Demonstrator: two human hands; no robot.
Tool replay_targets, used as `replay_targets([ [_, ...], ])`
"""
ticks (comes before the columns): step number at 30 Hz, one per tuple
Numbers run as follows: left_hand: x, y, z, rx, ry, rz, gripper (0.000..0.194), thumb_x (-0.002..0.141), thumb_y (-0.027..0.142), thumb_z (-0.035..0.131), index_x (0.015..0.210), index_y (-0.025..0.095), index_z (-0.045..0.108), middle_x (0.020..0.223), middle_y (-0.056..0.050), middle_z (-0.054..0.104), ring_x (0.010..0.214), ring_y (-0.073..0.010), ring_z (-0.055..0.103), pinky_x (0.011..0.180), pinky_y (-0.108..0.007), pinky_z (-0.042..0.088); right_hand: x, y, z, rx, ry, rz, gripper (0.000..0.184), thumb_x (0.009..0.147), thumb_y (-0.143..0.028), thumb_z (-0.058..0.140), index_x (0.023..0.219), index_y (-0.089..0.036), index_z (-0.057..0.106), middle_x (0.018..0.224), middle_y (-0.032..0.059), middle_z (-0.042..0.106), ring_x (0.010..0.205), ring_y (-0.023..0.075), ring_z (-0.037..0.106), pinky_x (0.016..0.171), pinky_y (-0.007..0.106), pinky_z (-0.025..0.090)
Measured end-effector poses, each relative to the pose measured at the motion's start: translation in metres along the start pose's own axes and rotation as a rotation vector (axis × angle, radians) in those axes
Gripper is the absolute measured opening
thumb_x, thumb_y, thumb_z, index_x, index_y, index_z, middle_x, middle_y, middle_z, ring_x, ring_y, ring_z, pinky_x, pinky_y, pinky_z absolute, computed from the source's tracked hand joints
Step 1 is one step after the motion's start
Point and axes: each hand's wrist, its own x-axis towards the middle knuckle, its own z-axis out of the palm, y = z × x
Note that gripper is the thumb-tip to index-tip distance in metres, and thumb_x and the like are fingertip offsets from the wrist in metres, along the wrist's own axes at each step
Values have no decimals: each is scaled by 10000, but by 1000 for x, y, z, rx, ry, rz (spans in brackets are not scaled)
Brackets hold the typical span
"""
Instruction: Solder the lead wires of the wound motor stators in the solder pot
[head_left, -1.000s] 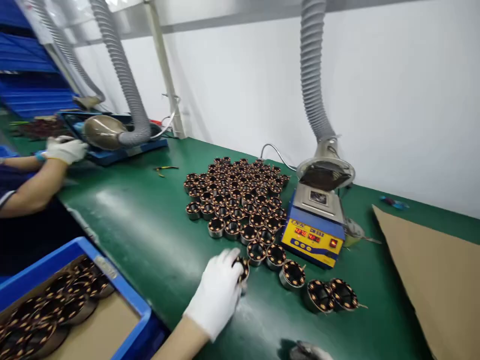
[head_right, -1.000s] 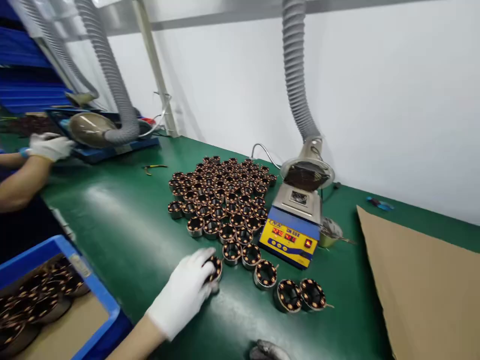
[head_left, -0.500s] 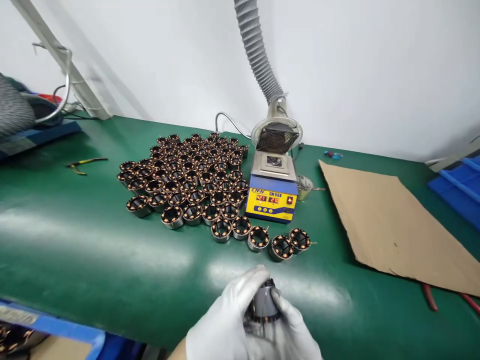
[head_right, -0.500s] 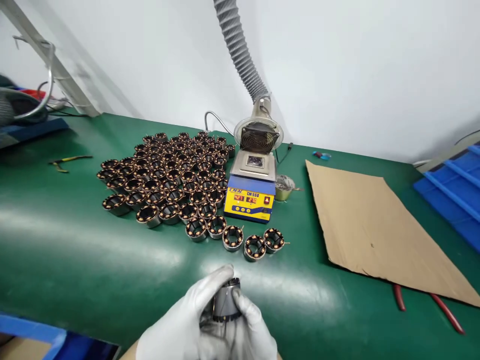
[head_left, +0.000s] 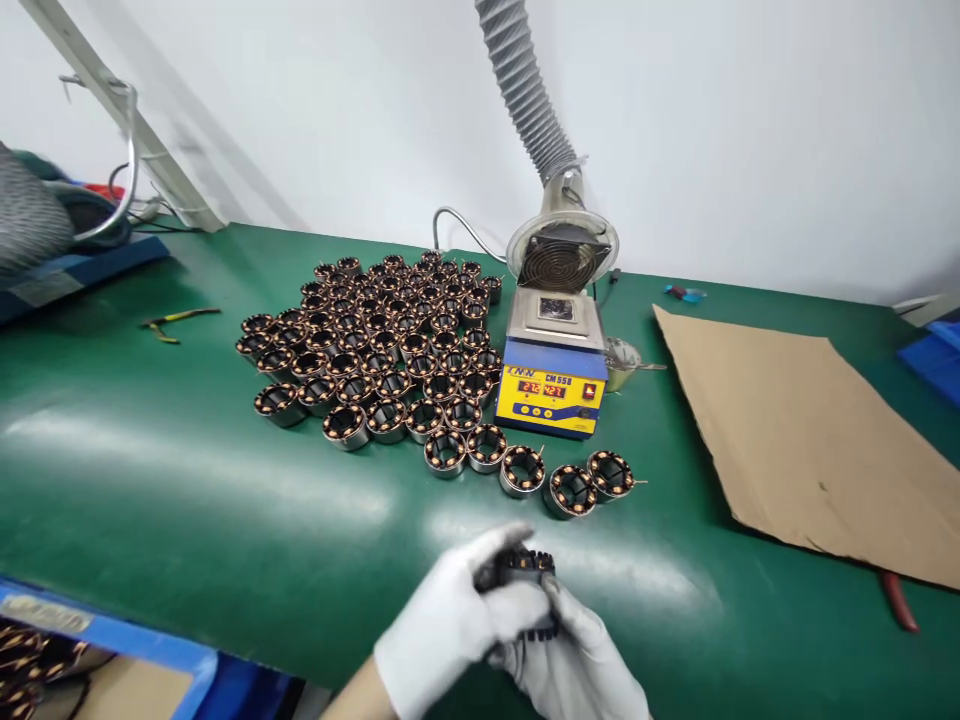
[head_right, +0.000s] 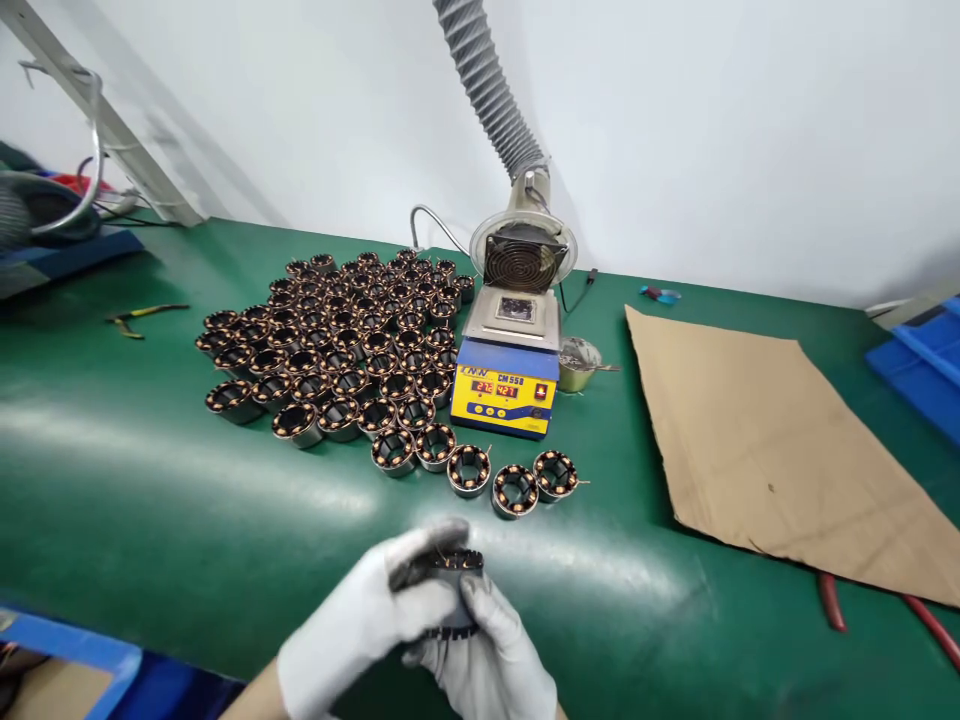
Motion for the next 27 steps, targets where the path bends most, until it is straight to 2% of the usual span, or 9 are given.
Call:
replay_targets([
  [3,0,-2,12,4,68,151,202,706,233,569,845,206,712,917,-36,702,884,-228,629,858,-324,482,1,2,0,28,23,-33,212,749,-332,735,921,-224,672,866,5,705,785,151,649,702,276,496],
  [5,6,0,15,-198,121,72,164,737,281,588,816,192,703,755,-24,699,724,-199,640,732,-292,516,1,2,-1,-7,19,-7,237,765,-356,715,947,-211,671,876,31,706,781,160,652,658,258,488],
  [8,12,1,6,-470,323,-7,301,736,423,659,898,169,661,644,-4,657,644,-177,623,653,-260,514,1,-1,-1,-5,-43,37,329,757,-423,696,972,-175,676,910,76,706,742,175,662,589,233,481],
  [10,10,-2,-2,-435,382,22,392,724,444,673,985,154,641,756,-35,683,750,-200,631,724,-276,511,2,-2,-1,47,-71,73,364,751,-478,674,978,-193,680,900,67,713,710,176,669,558,231,483],
  [14,-8,-10,-6,44,-40,119,719,554,171,762,1238,190,542,1232,-90,576,1101,-307,527,981,-384,402,5,-6,-2,108,6,101,400,720,-562,654,981,-260,685,918,32,724,841,219,668,691,331,522],
  [18,-13,-2,4,53,-175,102,558,494,48,748,1013,233,657,985,9,656,933,-263,594,838,-281,472,4,-9,-1,93,-10,155,422,714,-568,651,995,-256,698,875,34,731,850,234,662,730,371,521],
  [22,0,12,12,-205,78,4,108,588,225,702,684,179,692,731,-13,681,729,-226,624,661,-252,495,1,-7,0,48,-65,172,428,752,-559,616,921,-179,719,852,46,735,733,173,680,678,276,516],
  [25,11,10,9,-299,288,44,141,624,261,645,523,162,638,561,-22,633,559,-176,577,544,-233,459,0,-6,0,38,-129,173,462,779,-548,586,933,-132,713,812,61,724,648,144,670,629,241,507],
  [27,14,5,5,-389,378,95,171,655,319,665,583,164,654,570,-19,638,584,-172,588,587,-233,471,0,-6,0,40,-147,162,458,790,-533,578,1019,-152,690,806,58,717,621,141,664,620,247,507],
])
